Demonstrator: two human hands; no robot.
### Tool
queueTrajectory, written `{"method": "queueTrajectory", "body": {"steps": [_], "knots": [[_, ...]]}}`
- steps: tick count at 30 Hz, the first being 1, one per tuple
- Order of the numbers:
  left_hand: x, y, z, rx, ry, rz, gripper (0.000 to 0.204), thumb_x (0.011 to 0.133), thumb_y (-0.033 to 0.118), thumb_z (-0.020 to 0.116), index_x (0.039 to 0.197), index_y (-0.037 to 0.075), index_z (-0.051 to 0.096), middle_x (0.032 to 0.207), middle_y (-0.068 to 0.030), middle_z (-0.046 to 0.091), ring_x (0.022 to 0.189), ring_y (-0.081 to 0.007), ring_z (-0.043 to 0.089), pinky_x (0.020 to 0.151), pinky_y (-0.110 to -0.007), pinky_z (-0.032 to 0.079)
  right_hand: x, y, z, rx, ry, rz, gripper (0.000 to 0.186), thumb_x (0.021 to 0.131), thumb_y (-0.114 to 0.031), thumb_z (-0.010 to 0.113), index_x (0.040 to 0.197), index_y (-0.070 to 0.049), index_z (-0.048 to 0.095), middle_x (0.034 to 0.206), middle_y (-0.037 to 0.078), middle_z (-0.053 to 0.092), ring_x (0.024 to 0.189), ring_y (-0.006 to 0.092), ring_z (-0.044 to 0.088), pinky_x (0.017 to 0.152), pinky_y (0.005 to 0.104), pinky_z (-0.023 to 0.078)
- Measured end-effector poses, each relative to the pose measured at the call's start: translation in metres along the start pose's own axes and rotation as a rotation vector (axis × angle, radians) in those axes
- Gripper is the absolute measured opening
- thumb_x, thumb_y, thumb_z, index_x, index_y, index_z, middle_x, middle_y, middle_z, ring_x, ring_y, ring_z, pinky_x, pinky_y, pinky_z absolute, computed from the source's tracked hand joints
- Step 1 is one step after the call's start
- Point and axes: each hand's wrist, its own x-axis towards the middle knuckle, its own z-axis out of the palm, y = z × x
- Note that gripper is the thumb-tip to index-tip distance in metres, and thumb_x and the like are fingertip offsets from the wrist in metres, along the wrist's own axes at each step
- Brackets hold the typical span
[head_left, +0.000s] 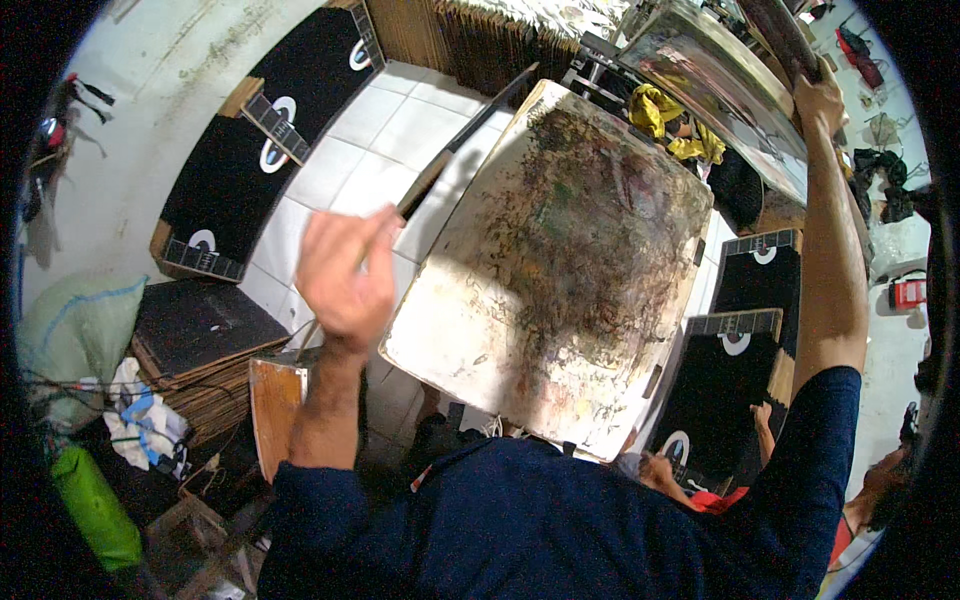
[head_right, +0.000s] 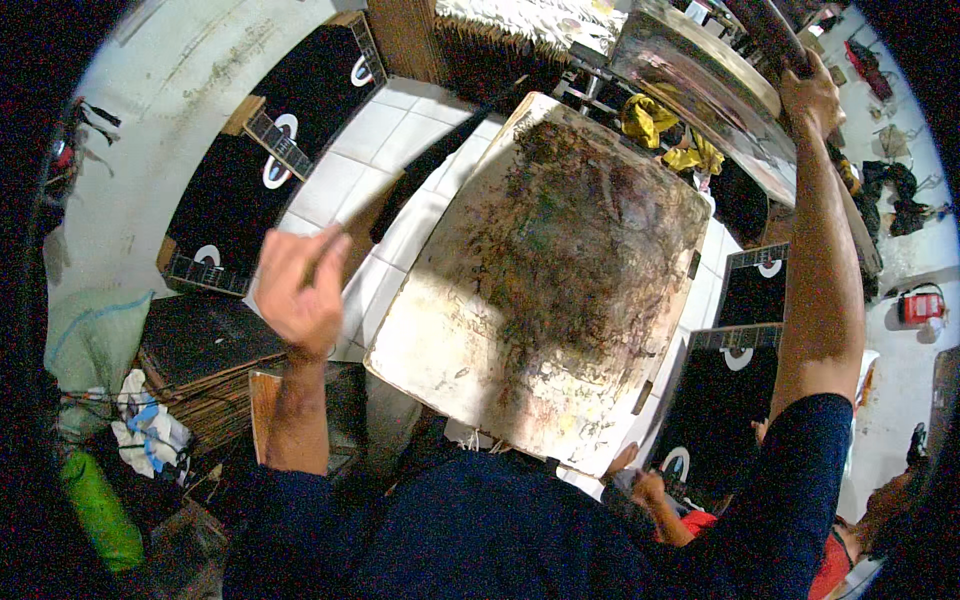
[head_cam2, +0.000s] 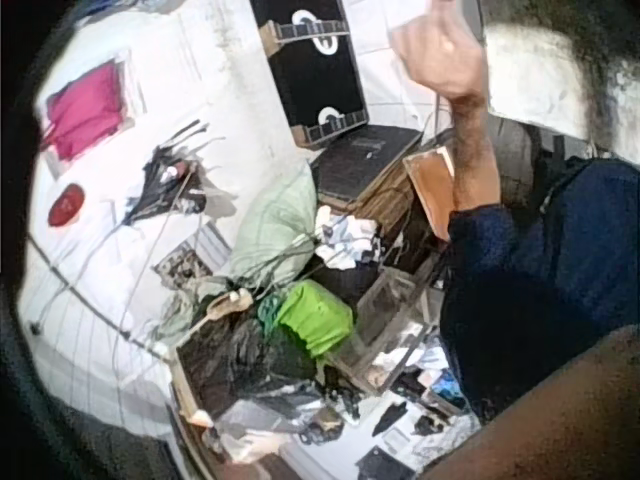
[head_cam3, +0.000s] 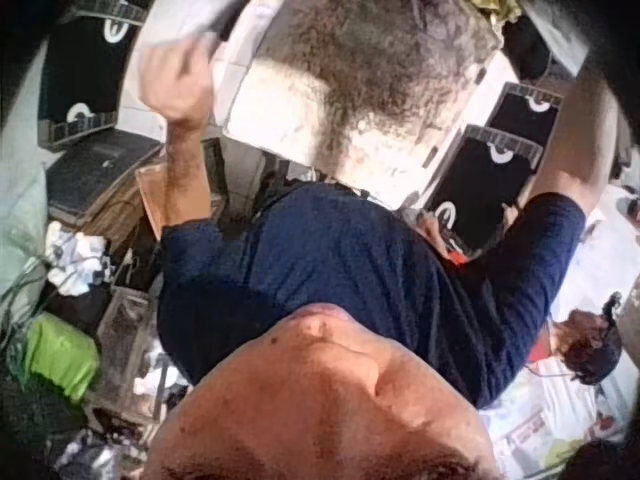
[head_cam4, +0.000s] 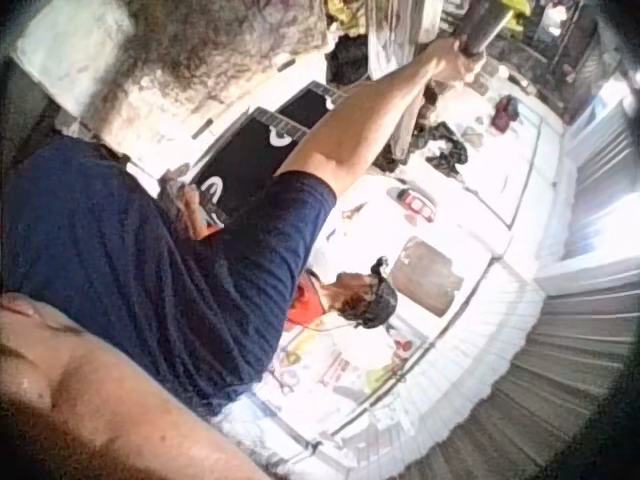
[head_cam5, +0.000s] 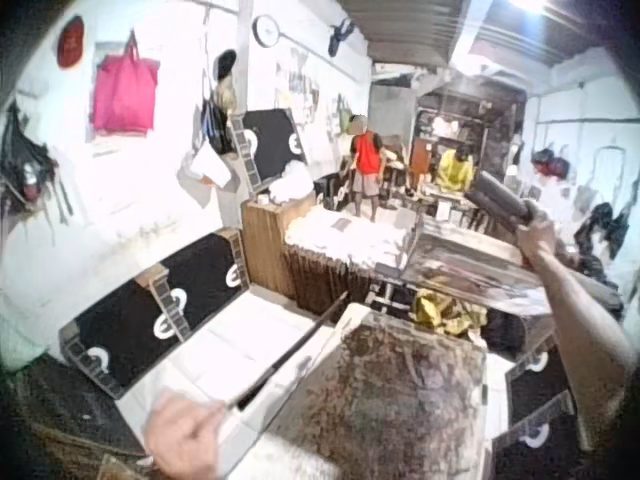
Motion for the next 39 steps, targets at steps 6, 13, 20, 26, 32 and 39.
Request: {"method": "queueTrajectory", "body": {"steps": [6,13,20,26,32,39], "knots": [[-0.107,0.135,0.033,-0.29,-0.308,0.343,0.039,0.079,0.013,0.067,0.115,0.001,0.075,0.101,-0.0028,0.071,0.092,-0.0185,0.064,0.078,-0.034,0.049,-0.004,-0.007,0.002,0.011,0.039,-0.077,0.049,0.089,-0.051,0.068,0.137,-0.039,0.064,0.13,0.002,0.071,0.124,0.0303,0.064,0.103,0.0555,0.042],[-0.217,0.19,0.146,-0.489,-0.614,0.594,0.05,0.082,0.022,0.071,0.127,0.001,0.067,0.103,-0.0092,0.064,0.108,-0.0296,0.06,0.09,-0.039,0.052,-0.01,-0.015,0.0,-0.022,0.017,-0.059,0.05,0.09,-0.047,0.068,0.139,-0.037,0.062,0.138,0.0,0.067,0.129,0.0289,0.06,0.107,0.0596,0.037],[-0.216,-0.005,0.164,-0.193,-0.545,-0.332,0.072,0.065,0.035,0.088,0.127,0.005,0.066,0.128,-0.0175,0.062,0.12,-0.0388,0.055,0.102,-0.052,0.043,-0.028,-0.016,-0.007,0.011,0.08,-0.079,0.053,0.087,-0.039,0.074,0.138,-0.028,0.064,0.133,0.005,0.069,0.128,0.0275,0.061,0.103,0.0547,0.04],[-0.204,-0.234,0.078,0.339,-0.507,-1.045,0.053,0.101,0.045,0.059,0.121,-0.004,0.066,0.115,-0.027,0.069,0.111,-0.0441,0.065,0.096,-0.052,0.048,-0.043,-0.037,-0.033,0.14,0.198,-0.002,0.035,0.082,-0.014,0.076,0.117,-0.014,0.074,0.114,0.013,0.074,0.113,0.0343,0.065,0.1,0.0476,0.045],[-0.196,-0.225,0.037,-0.032,-0.291,-1.06,0.044,0.108,0.031,0.054,0.083,-0.005,0.059,0.071,-0.0091,0.054,0.071,-0.0163,0.047,0.066,-0.04,0.042,-0.036,-0.046,-0.051,0.271,0.038,0.067,0.032,0.086,-0.02,0.073,0.117,-0.015,0.073,0.107,0.017,0.074,0.103,0.0369,0.071,0.088,0.0461,0.054],[-0.193,-0.204,0.08,-0.419,-0.321,-1.094,0.037,0.109,0.029,0.055,0.091,-0.001,0.066,0.081,0.0019,0.06,0.076,-0.0097,0.049,0.068,-0.031,0.043,-0.033,-0.048,-0.046,0.258,-0.002,0.147,0.041,0.087,-0.022,0.071,0.127,-0.015,0.07,0.114,0.02,0.074,0.111,0.0349,0.071,0.096,0.0441,0.054]]}}
